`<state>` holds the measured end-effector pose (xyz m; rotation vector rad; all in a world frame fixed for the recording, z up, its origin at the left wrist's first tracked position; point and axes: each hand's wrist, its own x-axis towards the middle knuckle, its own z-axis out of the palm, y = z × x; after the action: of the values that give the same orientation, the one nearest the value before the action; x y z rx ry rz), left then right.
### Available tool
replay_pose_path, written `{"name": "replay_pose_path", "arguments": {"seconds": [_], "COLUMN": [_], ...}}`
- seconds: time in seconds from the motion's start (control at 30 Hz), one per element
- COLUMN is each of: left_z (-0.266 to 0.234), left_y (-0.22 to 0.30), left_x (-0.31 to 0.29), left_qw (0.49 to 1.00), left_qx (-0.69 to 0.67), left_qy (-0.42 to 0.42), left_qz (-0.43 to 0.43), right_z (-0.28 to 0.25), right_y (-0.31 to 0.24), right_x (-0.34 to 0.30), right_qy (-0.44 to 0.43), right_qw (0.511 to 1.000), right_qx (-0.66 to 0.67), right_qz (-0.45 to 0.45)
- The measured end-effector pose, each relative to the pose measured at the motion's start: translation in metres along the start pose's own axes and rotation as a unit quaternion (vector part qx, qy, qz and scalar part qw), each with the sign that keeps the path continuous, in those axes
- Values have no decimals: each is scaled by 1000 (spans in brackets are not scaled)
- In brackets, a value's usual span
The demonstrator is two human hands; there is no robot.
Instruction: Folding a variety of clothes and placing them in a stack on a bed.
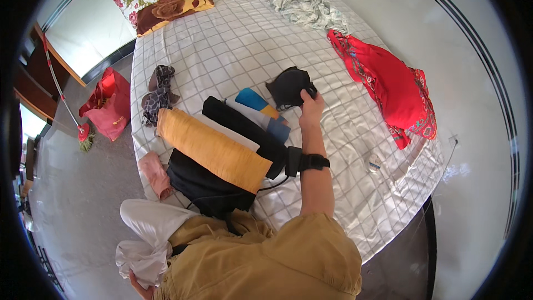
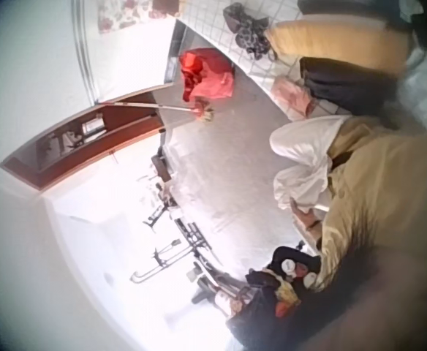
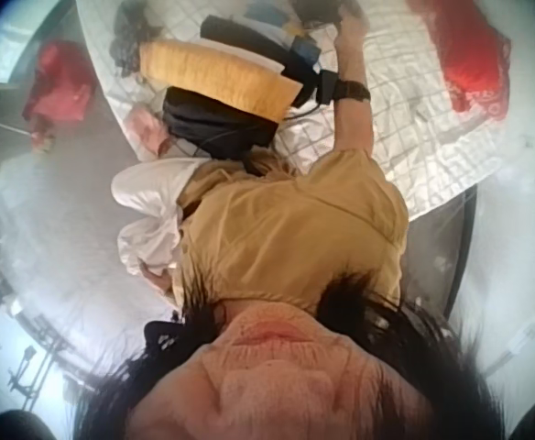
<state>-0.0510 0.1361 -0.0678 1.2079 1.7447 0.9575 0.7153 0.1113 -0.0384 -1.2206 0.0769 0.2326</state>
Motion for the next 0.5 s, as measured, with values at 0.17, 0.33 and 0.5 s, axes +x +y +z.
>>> {"name": "replay_pose_path", "arguments": {"seconds": [0.17,0.33,0.5], "left_z": [-22,4,30], "left_y": [-53,-38,-22], "left_x": [23,1,2], "left_qw": [977,930,883], "left_qx": [-19,-355,-446], "left_qy": [-98,-92,11], "left_qz": [191,34,-146], "right_z": [36,93,159], "right_y": [-77,-137,-96], "right_x": [-63,-168,-190], "right_qy": [-178,-308,-380], "right_qw": [963,912,897], "right_qx": [83,157,220], "right_qz": [-185,-221,-52]}}
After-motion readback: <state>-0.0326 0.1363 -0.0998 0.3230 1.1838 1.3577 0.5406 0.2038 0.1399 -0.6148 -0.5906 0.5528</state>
